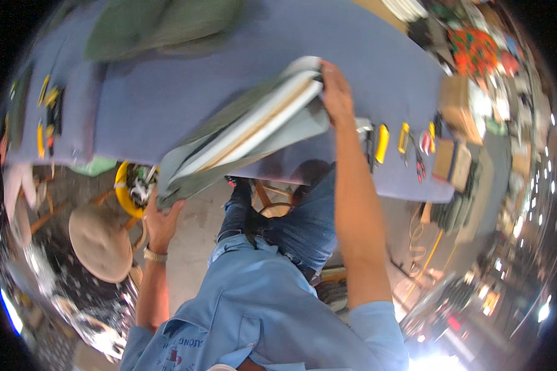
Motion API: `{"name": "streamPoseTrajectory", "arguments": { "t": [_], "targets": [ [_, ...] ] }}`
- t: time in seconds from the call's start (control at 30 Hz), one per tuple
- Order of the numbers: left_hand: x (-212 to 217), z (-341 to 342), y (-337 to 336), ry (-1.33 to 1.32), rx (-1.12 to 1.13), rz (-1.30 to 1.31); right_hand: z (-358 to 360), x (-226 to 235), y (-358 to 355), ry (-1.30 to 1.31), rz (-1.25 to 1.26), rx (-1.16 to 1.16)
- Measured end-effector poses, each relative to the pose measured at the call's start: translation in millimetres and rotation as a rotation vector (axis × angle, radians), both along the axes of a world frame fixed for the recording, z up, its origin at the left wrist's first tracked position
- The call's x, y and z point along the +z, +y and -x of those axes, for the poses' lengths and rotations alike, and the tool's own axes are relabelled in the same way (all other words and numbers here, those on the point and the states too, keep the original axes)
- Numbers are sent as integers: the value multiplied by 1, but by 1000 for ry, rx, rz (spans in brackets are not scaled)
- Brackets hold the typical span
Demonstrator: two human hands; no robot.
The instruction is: The person staples green fabric onto cushion foam using a pneumatic staple gun, trims excess fabric with a utility knife, and folds edges to fit the cushion shape. The person repeats this process on multiple cushions at a workbench.
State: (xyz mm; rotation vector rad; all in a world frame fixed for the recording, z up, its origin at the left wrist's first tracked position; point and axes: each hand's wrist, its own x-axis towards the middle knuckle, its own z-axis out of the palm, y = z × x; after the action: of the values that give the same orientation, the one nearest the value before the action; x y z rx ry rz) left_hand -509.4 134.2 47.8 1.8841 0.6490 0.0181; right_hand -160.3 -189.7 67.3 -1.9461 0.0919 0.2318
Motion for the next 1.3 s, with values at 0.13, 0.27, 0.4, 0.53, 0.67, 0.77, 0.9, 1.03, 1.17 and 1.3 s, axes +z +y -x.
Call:
{"name": "streamPoseTrajectory", "arguments": {
  "t": [0.13, 0.27, 0.4, 0.53, 0.67, 0.77, 0.9, 1.03, 1.17, 1.3],
  "targets": [
    [-5, 9, 10, 38, -156, -71, 16, 8, -13, 82, -401, 46],
    [-3, 23, 11, 133, -255, -79, 46, 16, -17, 74, -662, 7],
    [14, 25, 7, 310, -511, -56, 59, 4, -10, 46, -707, -55],
    [34, 11, -29, 263, -780, -133, 53, -1, -17, 37, -444, -86],
    [10, 37, -48, 127, -884, -182, 64, 7, -6, 155, -370, -150],
    [3, 50, -70, 87, -785, -188, 68, 3, -9, 285, -289, -179],
    [17, 39, -107, -26, -637, -293, 93, -10, -63, 82, -18, -72],
    [24, 50, -126, 13, -444, -301, 140, -67, -176, -180, 633, -150],
    [44, 32, -156, 27, -128, -194, 160, -109, -224, -234, 784, -22],
    [48, 16, -220, 10, 587, 624, 142, -139, -264, -320, 758, 64]
  ]
}}
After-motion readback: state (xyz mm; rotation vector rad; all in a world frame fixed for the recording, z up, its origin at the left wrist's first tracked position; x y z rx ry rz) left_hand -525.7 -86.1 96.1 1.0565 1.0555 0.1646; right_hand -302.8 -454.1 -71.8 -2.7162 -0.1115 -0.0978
